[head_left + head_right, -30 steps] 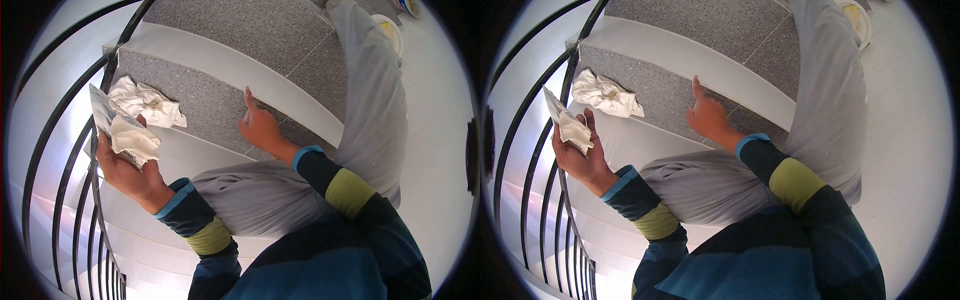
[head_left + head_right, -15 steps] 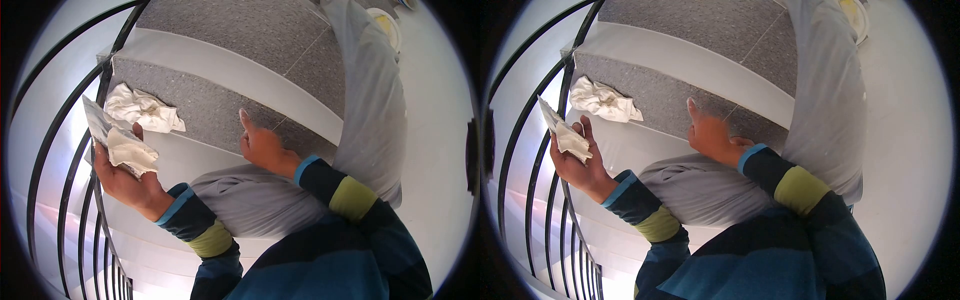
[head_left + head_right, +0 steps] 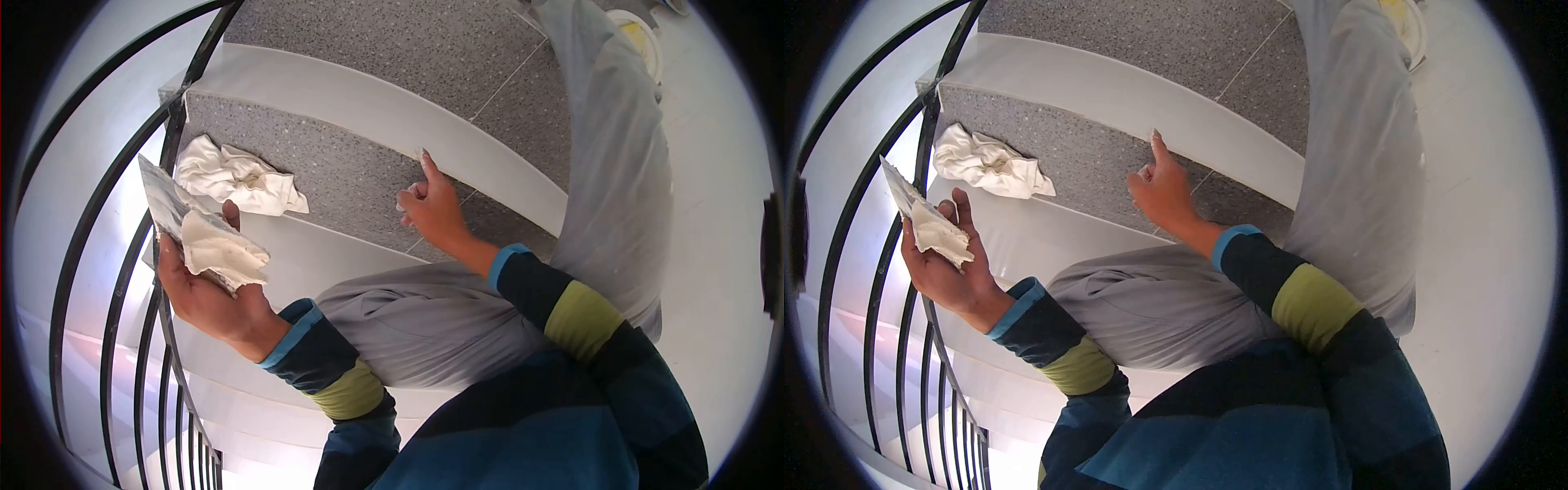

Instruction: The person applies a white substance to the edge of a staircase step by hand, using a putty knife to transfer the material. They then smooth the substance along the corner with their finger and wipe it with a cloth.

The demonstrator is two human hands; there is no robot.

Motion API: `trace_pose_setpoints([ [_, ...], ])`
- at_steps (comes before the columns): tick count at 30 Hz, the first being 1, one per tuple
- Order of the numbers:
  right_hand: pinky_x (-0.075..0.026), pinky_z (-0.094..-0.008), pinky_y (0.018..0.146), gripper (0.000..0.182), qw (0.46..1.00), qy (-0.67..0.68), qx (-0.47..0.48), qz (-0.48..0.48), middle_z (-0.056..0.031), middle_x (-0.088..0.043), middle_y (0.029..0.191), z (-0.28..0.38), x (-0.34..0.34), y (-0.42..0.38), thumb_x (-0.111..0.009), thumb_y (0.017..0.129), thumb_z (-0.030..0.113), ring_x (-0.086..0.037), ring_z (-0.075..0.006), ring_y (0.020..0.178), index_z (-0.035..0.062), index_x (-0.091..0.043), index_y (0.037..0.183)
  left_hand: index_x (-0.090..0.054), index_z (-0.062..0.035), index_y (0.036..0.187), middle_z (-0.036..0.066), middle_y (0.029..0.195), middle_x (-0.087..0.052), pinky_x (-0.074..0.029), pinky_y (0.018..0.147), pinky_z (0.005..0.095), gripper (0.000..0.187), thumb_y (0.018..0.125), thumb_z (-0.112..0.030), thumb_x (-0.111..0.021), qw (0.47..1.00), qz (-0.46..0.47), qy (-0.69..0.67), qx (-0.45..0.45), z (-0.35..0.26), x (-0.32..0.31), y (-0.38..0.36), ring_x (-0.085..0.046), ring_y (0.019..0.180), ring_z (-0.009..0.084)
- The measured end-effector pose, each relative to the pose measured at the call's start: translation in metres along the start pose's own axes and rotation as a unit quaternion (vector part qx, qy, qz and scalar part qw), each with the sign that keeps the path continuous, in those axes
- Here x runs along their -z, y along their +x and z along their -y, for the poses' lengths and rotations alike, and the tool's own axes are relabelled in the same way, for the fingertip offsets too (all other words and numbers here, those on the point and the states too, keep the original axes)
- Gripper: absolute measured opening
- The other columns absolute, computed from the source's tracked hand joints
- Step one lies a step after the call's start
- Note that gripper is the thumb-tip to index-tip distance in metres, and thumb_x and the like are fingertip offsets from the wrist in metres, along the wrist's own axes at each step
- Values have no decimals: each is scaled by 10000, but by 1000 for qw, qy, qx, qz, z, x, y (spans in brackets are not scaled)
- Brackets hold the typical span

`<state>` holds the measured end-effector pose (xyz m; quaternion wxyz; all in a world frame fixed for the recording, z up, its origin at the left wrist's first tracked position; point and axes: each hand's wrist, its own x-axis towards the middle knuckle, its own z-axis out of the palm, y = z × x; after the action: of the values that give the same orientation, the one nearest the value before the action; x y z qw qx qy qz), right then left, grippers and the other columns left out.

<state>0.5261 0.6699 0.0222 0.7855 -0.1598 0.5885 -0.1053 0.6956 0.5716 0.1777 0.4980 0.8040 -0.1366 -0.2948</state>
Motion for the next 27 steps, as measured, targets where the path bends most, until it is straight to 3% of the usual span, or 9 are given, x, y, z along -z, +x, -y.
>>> trace_pose_setpoints([
  [5,-487,-247,503,752,1000,9,-6,15,-12,-520,628,-6,-5,5,-528,776,50,-512,-91,499,-4,-133,1413,-437,38,1218,181,1148,-513,-477,887,528,420,938,-267,-367,999,-26,29,-1,0,-7,-2,-537,1061,292],
  [8,-475,-263,513,764,988,-98,105,47,-29,-529,623,-6,-4,5,-537,774,62,-516,-100,511,51,-142,1428,-434,45,1221,183,1121,-525,-464,900,524,430,941,-273,-361,1000,-5,19,-5,2,-5,0,-568,1000,279],
  [10,-475,-417,580,778,981,-111,130,93,-146,-589,659,0,-1,-5,-542,742,117,-587,-296,582,14,-159,1412,-435,47,1222,181,1099,-536,-456,906,522,433,942,-275,-359,1000,8,27,-5,2,-3,0,-583,952,269],
  [12,-478,-424,572,783,981,-147,114,50,-154,-594,663,-14,1,-9,-531,746,120,-592,-305,588,-2,-134,1410,-436,50,1222,179,1077,-546,-448,912,520,436,944,-277,-356,999,20,36,-5,2,-5,0,-599,904,259],
  [14,-480,-431,565,789,978,-184,99,9,-162,-598,668,-14,4,-9,-521,749,123,-598,-314,593,-17,-109,1407,-459,53,1182,127,847,-596,-394,947,481,379,935,-221,-372,1000,21,-13,16,-1,-12,-2,-578,773,210],
  [16,-483,-455,552,802,968,-235,80,-14,-172,-598,657,-11,8,-6,-515,749,122,-598,-341,593,-58,-72,1392,-459,51,1183,122,836,-601,-392,948,481,379,936,-222,-368,999,39,-20,19,0,-8,0,-578,774,208],
  [19,-486,-472,547,787,924,-383,-2,17,-166,-599,642,-1,6,-4,-530,749,133,-591,-352,573,-90,-109,1375,-461,49,1183,115,816,-609,-391,947,479,378,939,-222,-363,998,47,-27,23,0,-9,-1,-580,778,203],
  [22,-469,-419,521,762,901,-427,49,62,-155,-587,612,0,5,-19,-525,769,122,-595,-326,554,-92,-114,1375,-465,50,1175,112,807,-615,-391,943,480,372,940,-219,-360,999,39,-26,22,0,-11,0,-581,780,201],
  [27,-472,-407,532,746,978,-191,63,-46,-115,-568,598,-13,2,-22,-539,762,141,-587,-296,545,-122,-164,1352,-467,52,1160,108,797,-611,-385,943,482,364,940,-217,-361,998,50,-26,21,-1,-13,-1,-581,775,199],
])
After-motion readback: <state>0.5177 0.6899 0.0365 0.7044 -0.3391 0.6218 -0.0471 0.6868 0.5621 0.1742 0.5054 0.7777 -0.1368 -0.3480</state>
